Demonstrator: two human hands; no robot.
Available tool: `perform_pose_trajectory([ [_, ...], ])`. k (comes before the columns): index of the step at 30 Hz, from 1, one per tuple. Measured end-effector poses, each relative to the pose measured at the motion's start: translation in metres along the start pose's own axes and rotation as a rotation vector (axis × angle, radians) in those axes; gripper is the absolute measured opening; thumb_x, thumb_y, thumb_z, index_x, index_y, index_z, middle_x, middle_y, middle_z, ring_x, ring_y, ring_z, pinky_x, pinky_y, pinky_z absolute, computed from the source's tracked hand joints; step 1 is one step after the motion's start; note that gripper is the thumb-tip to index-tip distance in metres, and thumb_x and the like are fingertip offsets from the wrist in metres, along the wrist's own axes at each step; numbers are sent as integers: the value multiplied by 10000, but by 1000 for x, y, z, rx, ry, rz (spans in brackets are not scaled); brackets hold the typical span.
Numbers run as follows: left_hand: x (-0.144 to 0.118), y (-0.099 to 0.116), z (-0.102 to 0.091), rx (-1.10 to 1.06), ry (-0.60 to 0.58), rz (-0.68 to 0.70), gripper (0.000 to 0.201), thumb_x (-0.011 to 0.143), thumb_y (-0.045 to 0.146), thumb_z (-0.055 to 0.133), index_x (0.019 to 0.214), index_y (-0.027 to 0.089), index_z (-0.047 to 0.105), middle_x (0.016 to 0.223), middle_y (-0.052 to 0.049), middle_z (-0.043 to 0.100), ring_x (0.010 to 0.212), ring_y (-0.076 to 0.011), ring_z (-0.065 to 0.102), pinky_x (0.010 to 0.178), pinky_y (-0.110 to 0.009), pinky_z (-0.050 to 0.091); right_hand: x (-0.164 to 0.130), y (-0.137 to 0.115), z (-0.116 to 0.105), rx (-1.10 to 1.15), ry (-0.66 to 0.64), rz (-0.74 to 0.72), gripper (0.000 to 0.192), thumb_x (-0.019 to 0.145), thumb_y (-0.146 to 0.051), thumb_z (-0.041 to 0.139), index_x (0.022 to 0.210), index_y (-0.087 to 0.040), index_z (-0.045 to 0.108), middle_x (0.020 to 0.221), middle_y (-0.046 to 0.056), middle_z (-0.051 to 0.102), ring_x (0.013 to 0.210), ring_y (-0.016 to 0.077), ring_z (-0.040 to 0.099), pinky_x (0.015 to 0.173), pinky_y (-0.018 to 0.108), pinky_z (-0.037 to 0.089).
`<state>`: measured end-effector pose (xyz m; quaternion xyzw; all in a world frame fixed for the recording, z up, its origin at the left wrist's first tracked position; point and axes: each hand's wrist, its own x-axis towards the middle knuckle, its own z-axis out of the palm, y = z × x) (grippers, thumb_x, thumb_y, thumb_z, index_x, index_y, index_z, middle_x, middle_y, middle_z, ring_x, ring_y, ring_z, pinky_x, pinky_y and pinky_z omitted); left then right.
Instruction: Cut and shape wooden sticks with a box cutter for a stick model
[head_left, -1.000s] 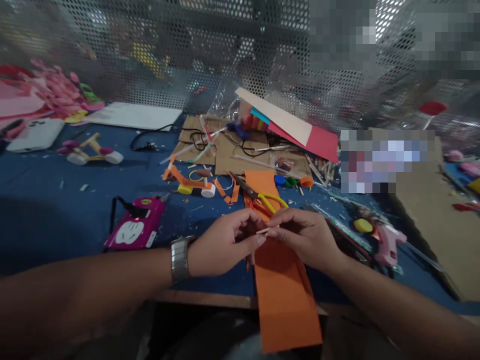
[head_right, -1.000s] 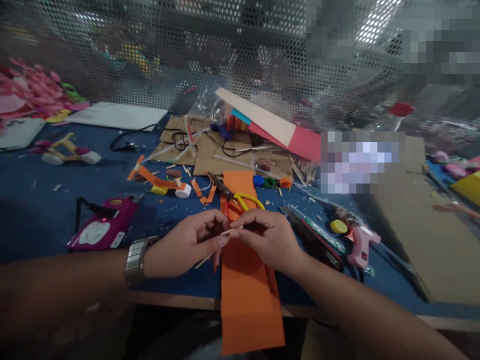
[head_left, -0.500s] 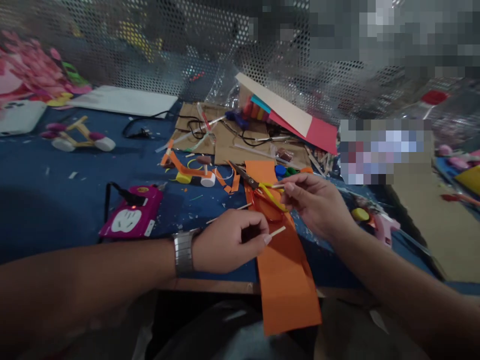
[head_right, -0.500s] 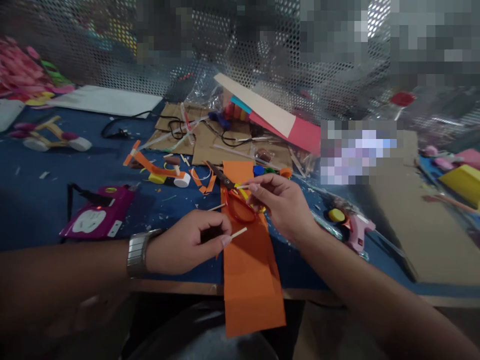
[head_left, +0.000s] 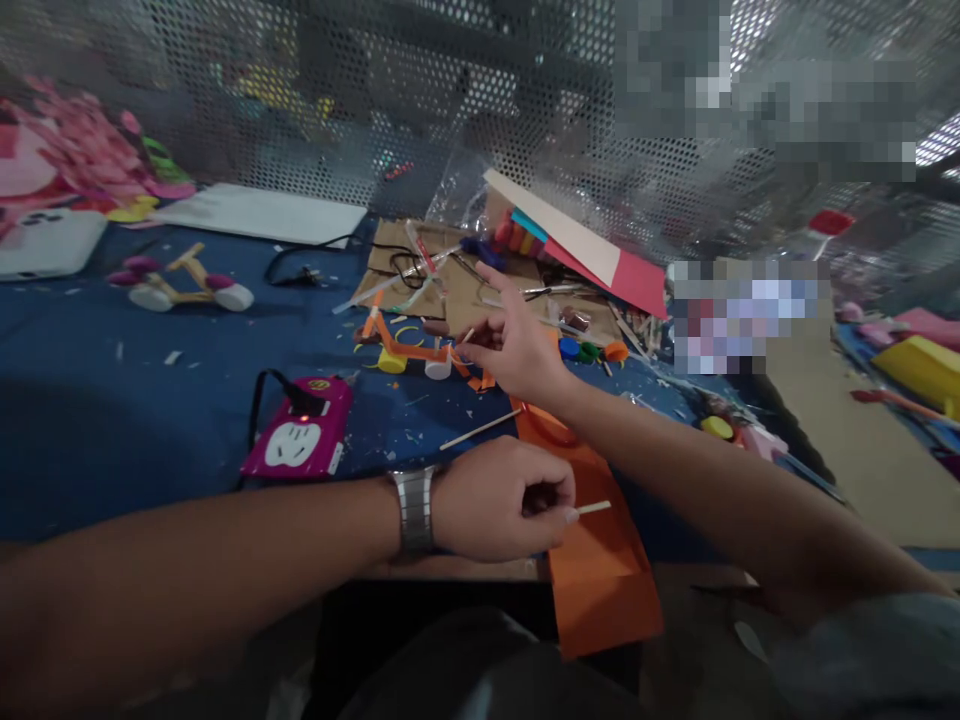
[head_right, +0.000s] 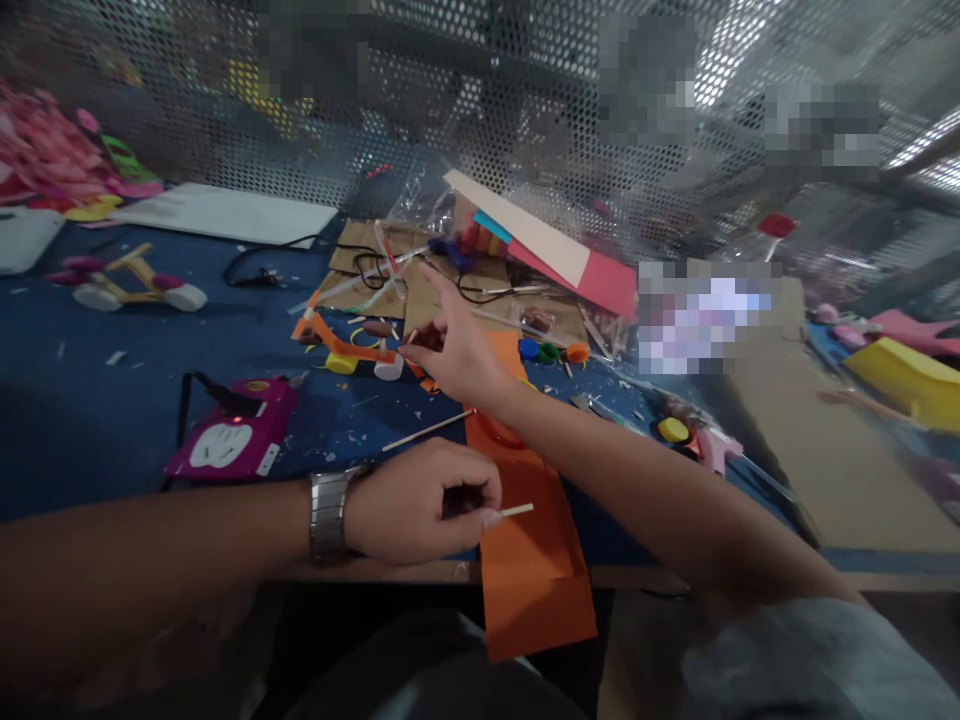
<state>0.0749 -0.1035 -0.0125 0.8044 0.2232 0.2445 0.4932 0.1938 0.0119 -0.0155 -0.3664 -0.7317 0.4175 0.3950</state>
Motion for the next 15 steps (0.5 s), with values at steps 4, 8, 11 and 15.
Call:
perform_pose_trajectory([
  [4,0,-2,1,-10,-7,6,108,873,235,667,780,182,655,712,22,657,627,-103,570,606,-242,411,1,1,5,1,-19,3,1040,908,-192,842,1710,-323,193,966,2,775,898,239,779,805,392,656],
  [8,0,-3,2,-22,6,25,111,875,231,684,782,175,664,724,23,668,637,-98,578,616,-233,424,3,4,9,16,-22,-16,1024,905,-327,876,1697,-298,228,964,23,791,852,240,764,761,389,647],
  [11,-1,-4,3,-21,-1,23,119,879,234,693,782,171,668,724,25,669,637,-95,578,615,-227,425,4,5,12,23,-18,-11,1046,892,-323,880,1708,-310,225,957,15,789,824,230,763,735,380,643],
  [15,-1,-4,2,-5,-15,20,121,885,236,690,787,167,677,726,26,668,642,-90,576,622,-223,417,5,5,14,-7,-19,-36,1053,884,-333,892,1710,-337,239,936,3,770,831,239,759,738,401,653],
])
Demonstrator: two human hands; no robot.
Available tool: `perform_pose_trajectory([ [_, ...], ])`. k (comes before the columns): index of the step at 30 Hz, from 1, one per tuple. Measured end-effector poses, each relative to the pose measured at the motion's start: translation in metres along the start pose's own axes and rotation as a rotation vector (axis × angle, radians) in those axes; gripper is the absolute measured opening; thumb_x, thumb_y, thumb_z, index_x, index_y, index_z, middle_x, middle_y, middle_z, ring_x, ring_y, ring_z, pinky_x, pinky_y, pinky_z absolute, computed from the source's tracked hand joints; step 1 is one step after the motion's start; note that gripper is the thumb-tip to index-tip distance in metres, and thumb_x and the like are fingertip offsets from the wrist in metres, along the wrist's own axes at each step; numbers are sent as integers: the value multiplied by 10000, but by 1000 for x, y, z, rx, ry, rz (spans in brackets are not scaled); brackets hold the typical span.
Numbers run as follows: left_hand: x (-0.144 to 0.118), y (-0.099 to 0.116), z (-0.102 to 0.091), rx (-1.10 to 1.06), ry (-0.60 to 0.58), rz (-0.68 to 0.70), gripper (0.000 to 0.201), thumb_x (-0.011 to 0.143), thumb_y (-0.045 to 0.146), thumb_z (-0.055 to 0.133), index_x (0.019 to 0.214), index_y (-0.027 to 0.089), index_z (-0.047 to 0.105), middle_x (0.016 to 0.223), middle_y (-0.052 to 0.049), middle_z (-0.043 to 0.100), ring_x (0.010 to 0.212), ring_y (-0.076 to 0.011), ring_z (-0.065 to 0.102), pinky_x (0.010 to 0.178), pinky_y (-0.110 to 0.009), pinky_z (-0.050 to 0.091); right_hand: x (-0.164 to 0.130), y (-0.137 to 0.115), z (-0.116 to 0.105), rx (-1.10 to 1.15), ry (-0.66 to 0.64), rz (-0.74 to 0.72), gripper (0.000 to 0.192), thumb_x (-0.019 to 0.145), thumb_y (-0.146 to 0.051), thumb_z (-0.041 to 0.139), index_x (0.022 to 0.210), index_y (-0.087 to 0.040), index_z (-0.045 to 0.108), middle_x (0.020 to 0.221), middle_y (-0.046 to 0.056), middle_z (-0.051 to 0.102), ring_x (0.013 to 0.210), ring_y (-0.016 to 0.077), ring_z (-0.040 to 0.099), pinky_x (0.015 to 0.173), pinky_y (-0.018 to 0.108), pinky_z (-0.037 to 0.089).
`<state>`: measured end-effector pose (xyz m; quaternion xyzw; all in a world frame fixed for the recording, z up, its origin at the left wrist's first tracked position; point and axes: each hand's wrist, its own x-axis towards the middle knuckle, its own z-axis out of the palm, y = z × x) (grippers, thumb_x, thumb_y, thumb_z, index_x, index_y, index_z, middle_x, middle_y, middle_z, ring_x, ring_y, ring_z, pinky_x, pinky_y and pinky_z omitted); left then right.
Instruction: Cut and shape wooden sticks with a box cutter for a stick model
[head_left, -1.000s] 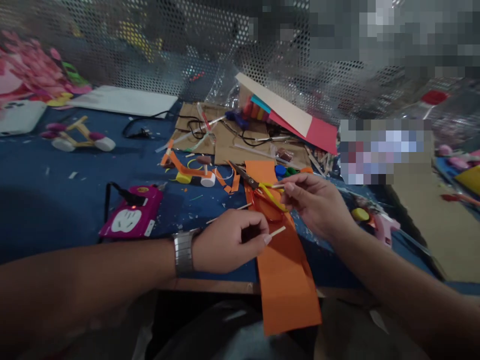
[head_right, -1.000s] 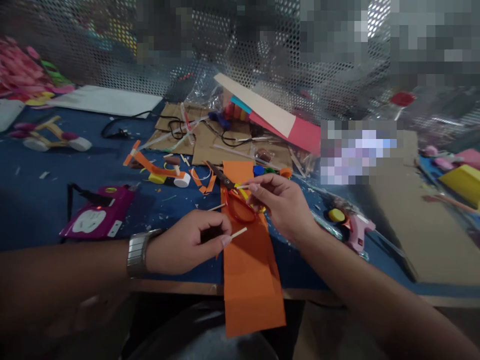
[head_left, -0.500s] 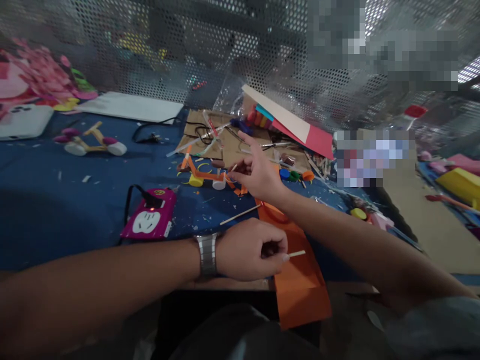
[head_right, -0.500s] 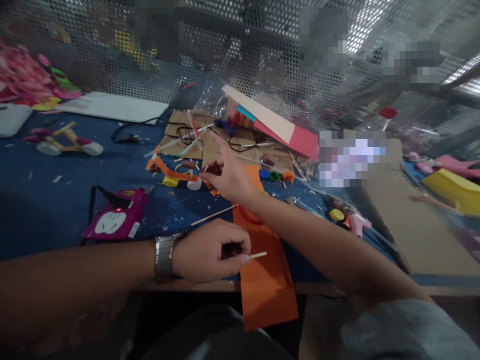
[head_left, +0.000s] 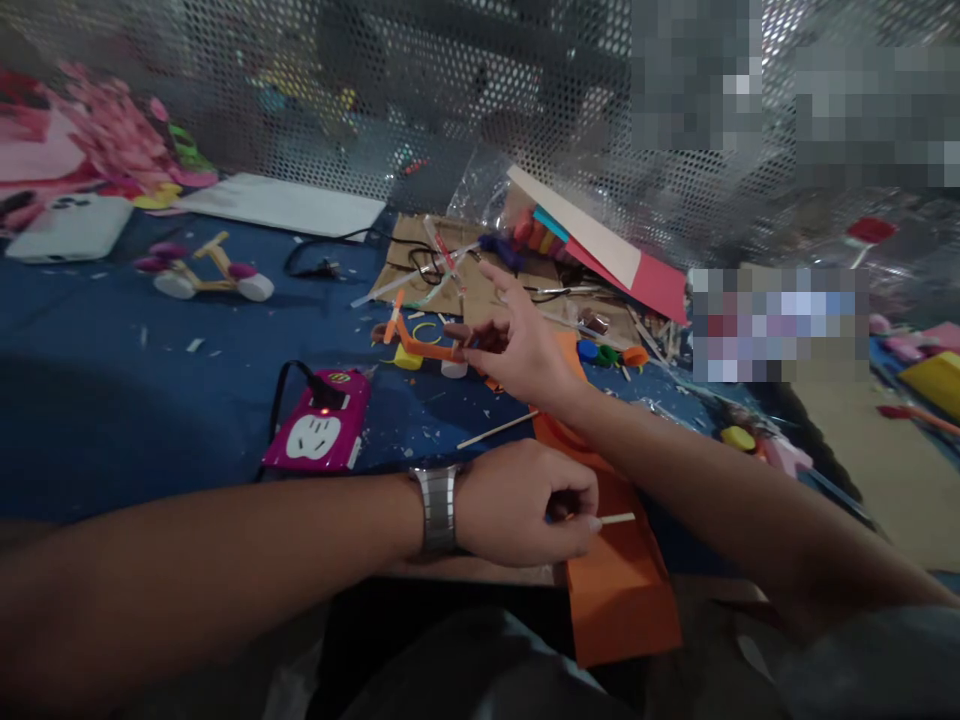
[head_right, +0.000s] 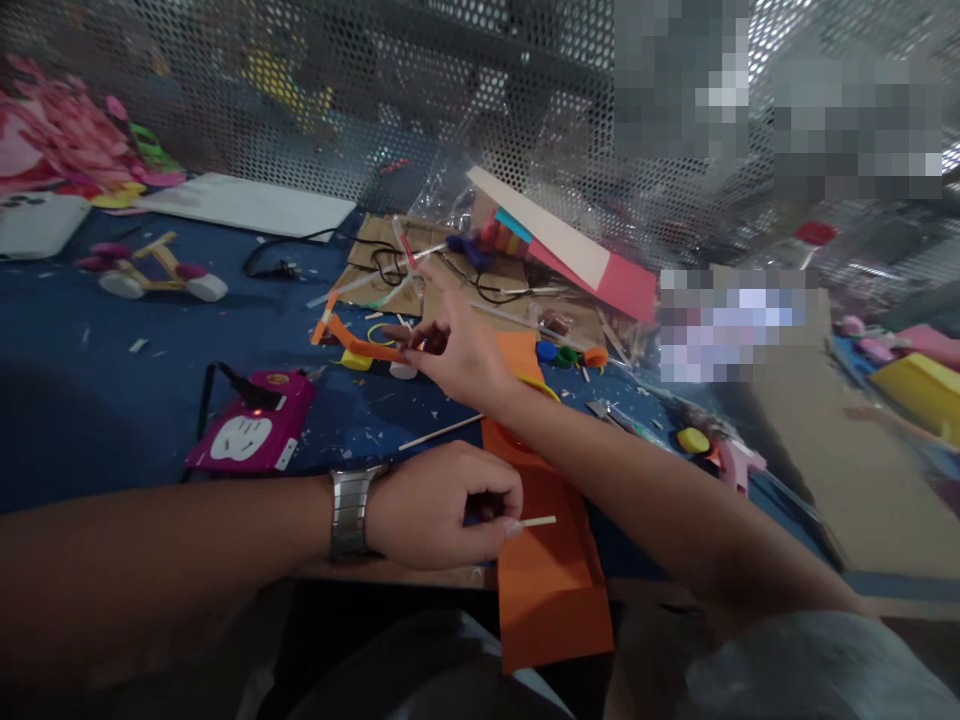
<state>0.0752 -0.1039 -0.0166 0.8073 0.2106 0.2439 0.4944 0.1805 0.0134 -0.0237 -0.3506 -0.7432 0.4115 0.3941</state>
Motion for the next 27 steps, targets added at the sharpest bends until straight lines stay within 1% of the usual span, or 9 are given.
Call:
perform_pose_trajectory([
  [5,1,0,0,9,-7,-3,127,893,237,683,788,166,678,724,24,669,632,-87,563,620,-223,406,-1,-1,1,-14,-17,2,966,900,-364,881,1672,-363,300,1002,17,769,841,249,742,757,439,654],
  [9,1,0,0,12,-11,-9,126,898,240,686,792,172,674,728,21,671,636,-90,563,624,-228,403,-2,1,2,46,4,1,907,882,-306,883,1626,-335,364,1003,16,760,903,251,767,775,407,645],
  [12,1,-1,0,18,-10,-10,127,898,238,691,793,168,679,735,19,682,645,-95,570,626,-231,407,-2,3,1,96,16,12,852,858,-345,903,1558,-313,419,952,3,737,875,238,766,742,382,632],
  [14,1,-2,0,19,-6,-4,121,896,239,693,801,165,684,742,19,687,654,-97,582,629,-231,412,-2,1,-2,126,51,13,789,816,-413,935,1451,-284,484,894,-17,713,787,207,739,690,354,610],
  [16,1,-2,0,20,-5,0,116,896,239,694,806,168,685,741,19,686,655,-98,586,626,-232,412,-1,-5,-7,132,120,-15,680,775,-467,962,1280,-258,557,849,-29,704,720,172,703,647,323,581],
  [18,0,-2,0,20,-7,-2,111,894,240,704,806,175,682,737,20,680,651,-100,584,623,-234,411,2,-16,-11,109,186,-67,545,768,-507,964,1086,-244,609,806,-30,699,700,151,684,633,302,568],
  [20,0,-2,0,21,-10,-3,108,892,237,710,807,178,678,742,20,678,654,-101,584,626,-236,413,6,-29,-13,77,211,-114,463,783,-549,947,941,-238,642,776,-30,691,691,141,678,635,296,577],
  [23,0,0,-1,18,-12,0,108,891,231,703,804,172,678,751,19,680,665,-100,587,636,-234,417,13,-42,-11,95,207,-156,446,774,-588,945,872,-241,682,765,-33,704,671,137,687,657,307,615],
  [27,0,0,-1,22,-20,-7,109,891,227,710,802,175,675,750,20,688,660,-99,578,637,-233,415,16,-49,-7,191,114,-150,458,776,-630,929,868,-237,713,766,-19,727,668,161,724,679,344,648],
])
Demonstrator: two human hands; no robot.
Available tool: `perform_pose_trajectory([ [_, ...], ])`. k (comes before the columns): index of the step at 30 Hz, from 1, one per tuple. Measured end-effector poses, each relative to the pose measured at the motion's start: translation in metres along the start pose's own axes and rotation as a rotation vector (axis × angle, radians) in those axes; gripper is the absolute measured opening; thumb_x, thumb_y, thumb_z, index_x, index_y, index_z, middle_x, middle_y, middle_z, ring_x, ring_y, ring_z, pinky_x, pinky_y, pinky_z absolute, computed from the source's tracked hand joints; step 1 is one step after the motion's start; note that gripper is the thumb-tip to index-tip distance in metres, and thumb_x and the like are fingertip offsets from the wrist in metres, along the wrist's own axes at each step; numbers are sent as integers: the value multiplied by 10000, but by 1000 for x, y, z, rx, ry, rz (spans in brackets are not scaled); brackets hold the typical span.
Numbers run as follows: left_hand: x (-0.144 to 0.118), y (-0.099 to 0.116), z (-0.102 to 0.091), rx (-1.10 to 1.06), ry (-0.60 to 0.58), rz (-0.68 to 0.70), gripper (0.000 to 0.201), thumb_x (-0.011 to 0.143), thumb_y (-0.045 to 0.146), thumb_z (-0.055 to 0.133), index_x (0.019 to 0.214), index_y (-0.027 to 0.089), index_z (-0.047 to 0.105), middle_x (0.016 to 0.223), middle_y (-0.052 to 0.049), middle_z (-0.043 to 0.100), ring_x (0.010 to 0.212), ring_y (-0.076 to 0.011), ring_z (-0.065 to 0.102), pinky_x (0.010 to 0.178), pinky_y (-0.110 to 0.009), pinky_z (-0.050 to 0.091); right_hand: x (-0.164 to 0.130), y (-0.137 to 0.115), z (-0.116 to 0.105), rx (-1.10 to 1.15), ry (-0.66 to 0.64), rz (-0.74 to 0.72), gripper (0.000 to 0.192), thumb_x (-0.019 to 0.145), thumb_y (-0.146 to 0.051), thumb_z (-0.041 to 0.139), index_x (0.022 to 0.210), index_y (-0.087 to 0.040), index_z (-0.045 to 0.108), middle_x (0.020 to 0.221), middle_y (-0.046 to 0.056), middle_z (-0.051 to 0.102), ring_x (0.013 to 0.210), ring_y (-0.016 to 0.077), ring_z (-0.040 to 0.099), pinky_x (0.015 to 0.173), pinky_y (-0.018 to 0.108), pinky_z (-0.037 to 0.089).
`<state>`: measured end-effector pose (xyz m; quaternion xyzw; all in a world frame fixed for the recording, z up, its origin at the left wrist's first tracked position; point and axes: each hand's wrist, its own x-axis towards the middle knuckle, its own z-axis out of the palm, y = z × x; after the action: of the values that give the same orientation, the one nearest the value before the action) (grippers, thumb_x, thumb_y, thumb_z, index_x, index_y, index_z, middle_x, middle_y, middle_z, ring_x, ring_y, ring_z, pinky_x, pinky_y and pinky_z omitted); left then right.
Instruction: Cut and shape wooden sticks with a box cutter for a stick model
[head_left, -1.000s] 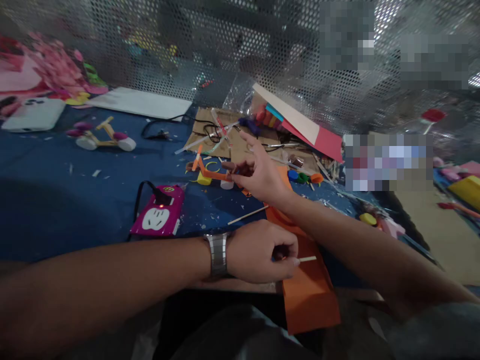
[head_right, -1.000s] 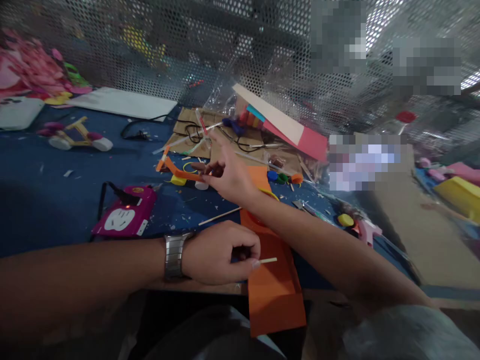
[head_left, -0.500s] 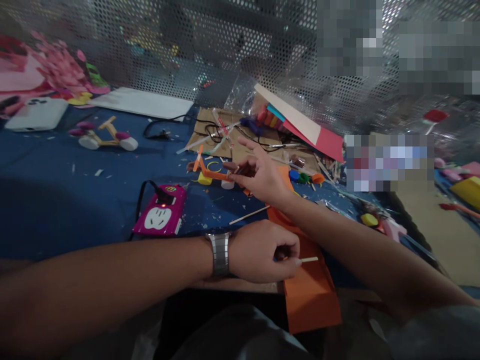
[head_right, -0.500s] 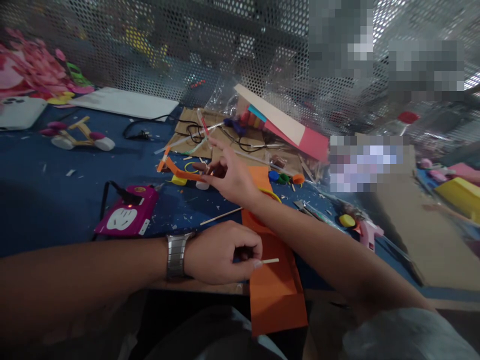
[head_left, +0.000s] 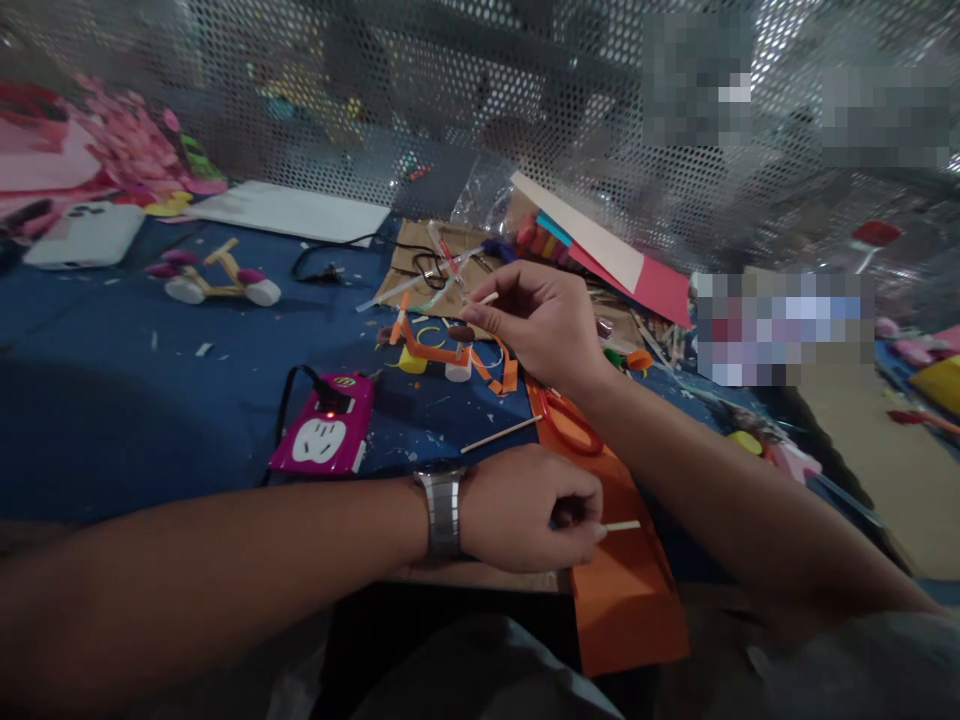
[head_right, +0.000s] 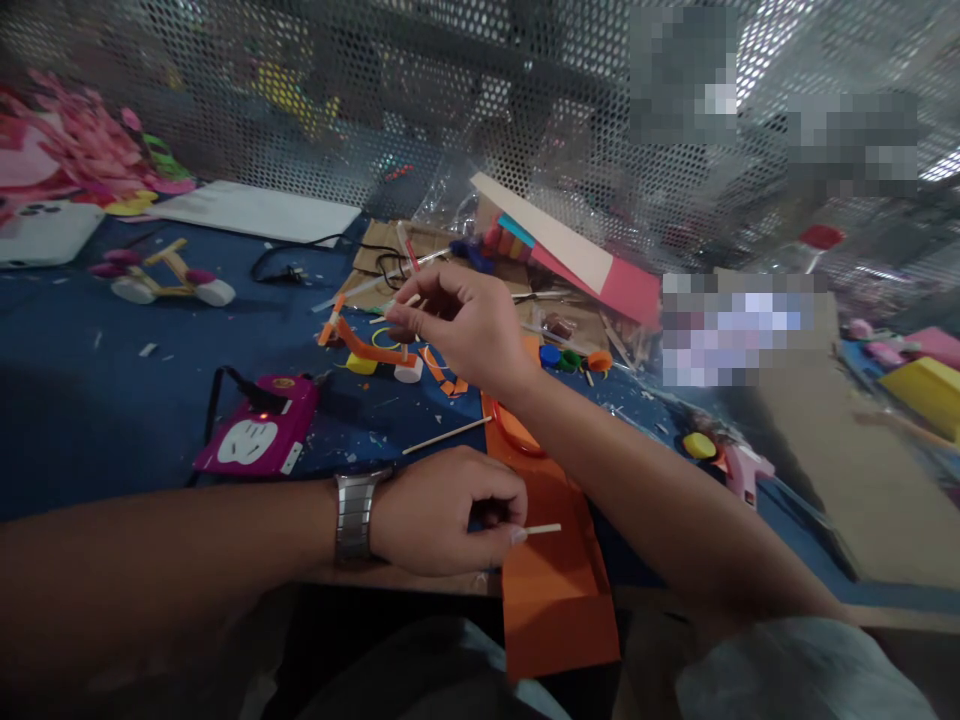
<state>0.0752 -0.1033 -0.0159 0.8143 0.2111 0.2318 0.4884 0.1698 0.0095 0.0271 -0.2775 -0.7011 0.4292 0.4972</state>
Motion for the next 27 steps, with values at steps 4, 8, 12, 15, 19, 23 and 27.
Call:
perform_pose_trajectory([
  [4,0,1,0,-12,0,-20,101,891,218,710,805,182,669,715,37,667,625,-88,560,624,-232,399,-10,-14,-6,-146,1,-123,390,800,-563,945,826,-226,750,816,1,731,710,140,680,649,296,581],
  [8,-1,5,-3,-38,21,-50,111,908,211,677,809,185,633,663,62,598,586,-79,510,609,-237,371,-25,-28,-28,-273,-14,-112,311,832,-494,941,859,-215,807,793,6,744,688,131,653,599,274,528],
  [12,0,9,-6,-44,66,-104,135,963,226,620,840,202,569,650,73,516,573,-89,442,586,-259,326,-48,-27,-61,-385,41,-27,201,856,-381,915,886,-210,815,832,24,781,719,148,679,629,287,549],
  [15,1,8,-6,-120,142,-130,167,1015,262,570,862,214,524,681,65,497,602,-103,431,591,-267,324,-70,-20,-83,-457,39,39,147,865,-339,883,875,-213,808,842,38,797,734,166,700,630,293,550],
  [19,4,4,-6,-375,261,-177,178,1091,327,466,955,221,507,722,56,521,627,-113,471,621,-268,386,-96,-8,-100,-455,27,127,158,895,-355,856,949,-216,806,879,57,813,745,195,741,646,315,586],
  [23,8,5,-9,-476,365,-190,158,1097,319,446,974,222,469,702,67,509,615,-105,448,629,-265,397,-113,1,-102,-413,38,117,238,972,-355,787,1161,-219,740,913,52,788,776,194,748,693,323,597],
  [27,8,8,-8,-456,412,-201,88,1100,304,448,1074,222,467,676,82,497,597,-110,439,604,-259,381,-121,2,-100,-451,-2,68,287,1021,-283,702,1300,-225,666,864,15,718,709,160,676,616,285,520],
])
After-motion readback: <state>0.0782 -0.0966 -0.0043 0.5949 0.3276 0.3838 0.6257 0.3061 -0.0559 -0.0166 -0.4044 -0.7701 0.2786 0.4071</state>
